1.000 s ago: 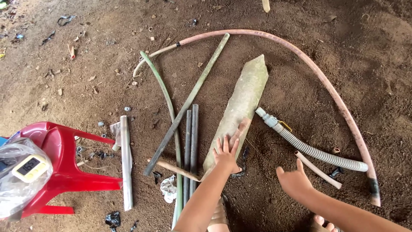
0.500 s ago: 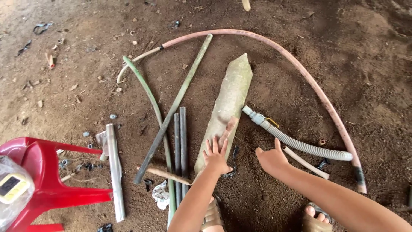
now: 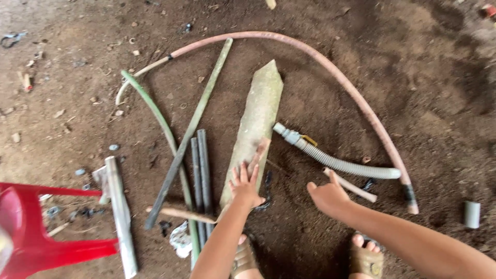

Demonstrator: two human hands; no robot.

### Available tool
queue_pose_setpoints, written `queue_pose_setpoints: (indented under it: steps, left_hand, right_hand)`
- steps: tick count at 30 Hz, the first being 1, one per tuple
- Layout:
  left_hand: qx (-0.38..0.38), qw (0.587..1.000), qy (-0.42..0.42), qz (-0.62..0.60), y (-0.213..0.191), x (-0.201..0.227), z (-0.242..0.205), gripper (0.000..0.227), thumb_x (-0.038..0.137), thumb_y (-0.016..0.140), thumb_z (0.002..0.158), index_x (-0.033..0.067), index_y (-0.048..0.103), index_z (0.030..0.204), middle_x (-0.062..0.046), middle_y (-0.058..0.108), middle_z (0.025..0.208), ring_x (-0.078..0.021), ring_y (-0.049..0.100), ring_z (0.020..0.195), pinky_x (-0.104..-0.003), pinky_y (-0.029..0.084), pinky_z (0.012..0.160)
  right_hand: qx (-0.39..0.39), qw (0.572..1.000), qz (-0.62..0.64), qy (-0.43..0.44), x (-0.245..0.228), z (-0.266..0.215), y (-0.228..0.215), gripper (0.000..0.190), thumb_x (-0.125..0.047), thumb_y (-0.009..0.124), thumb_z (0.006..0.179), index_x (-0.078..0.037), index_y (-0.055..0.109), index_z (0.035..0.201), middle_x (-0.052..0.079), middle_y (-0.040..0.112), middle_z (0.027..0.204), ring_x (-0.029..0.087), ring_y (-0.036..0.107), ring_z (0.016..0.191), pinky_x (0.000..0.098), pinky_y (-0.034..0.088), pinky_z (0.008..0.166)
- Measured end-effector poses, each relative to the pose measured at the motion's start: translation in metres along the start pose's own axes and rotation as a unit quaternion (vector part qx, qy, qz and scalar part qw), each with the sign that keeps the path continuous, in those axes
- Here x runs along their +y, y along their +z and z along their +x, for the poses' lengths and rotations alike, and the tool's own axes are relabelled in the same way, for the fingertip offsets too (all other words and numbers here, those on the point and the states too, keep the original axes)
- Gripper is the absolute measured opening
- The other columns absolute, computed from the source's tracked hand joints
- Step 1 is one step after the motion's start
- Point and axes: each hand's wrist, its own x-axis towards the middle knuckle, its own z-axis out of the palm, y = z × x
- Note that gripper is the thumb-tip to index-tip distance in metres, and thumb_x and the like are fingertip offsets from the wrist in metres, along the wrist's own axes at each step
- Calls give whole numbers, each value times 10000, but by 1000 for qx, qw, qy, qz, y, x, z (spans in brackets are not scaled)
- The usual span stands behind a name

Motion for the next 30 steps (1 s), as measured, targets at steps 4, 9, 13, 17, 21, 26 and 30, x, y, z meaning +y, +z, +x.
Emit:
queue_pose_setpoints:
  steps: [4,9,13,17,21,26,30]
  left_hand:
    - [6,1000,-2,-3,2,1,10,1257,604,759,922,319,-157,1735,-192,-237,1790,-509,-173,1625,-654,144,1294]
    - [-9,1000,-14,18,1,1,9,1272,624,750,923,324,-189,1727,-194,-263,1781,-508,-194,1620,-648,127,1295]
    - [-13,1000,-14,9,-3,1,8,1250,609,752,937,323,-171,1730,-190,-277,1777,-500,-200,1618,-643,125,1303]
    - [-14,1000,-9,10,-4,1,5,1255,624,747,937,317,-173,1732,-195,-274,1777,-507,-196,1618,-646,128,1300]
    - [-9,1000,-5,10,-2,-1,9,1272,644,754,920,318,-170,1731,-198,-263,1780,-507,-186,1620,-647,131,1301]
    - [0,1000,-4,9,-7,0,0,1252,622,749,936,310,-162,1737,-190,-236,1793,-488,-169,1635,-628,143,1312]
    - [-3,1000,-7,20,-3,0,5,1274,633,752,928,310,-182,1732,-200,-244,1788,-501,-183,1626,-636,146,1305]
  right_hand:
    - [13,1000,20,13,18,38,25,535,121,524,910,35,478,1436,184,783,973,439,756,1033,711,-8,1305]
    - [28,999,-3,-22,-7,43,-11,600,157,553,902,61,464,1488,181,767,894,419,765,938,716,18,1296]
    - [37,999,1,-25,-12,45,-21,563,155,543,914,61,489,1466,176,758,854,410,764,893,715,20,1299]
    - [24,999,22,-12,-9,20,-32,616,167,534,907,86,451,1512,175,755,880,414,762,955,740,-4,1291]
    - [11,999,40,-7,-5,-2,-18,610,152,542,902,84,453,1502,152,749,851,401,767,938,733,12,1298]
    - [-6,1000,3,-16,3,-12,-9,595,158,509,928,88,443,1514,160,732,845,400,757,917,726,27,1296]
    - [2,1000,6,-6,1,-3,-13,599,132,556,914,81,461,1504,151,751,898,388,766,920,745,29,1291]
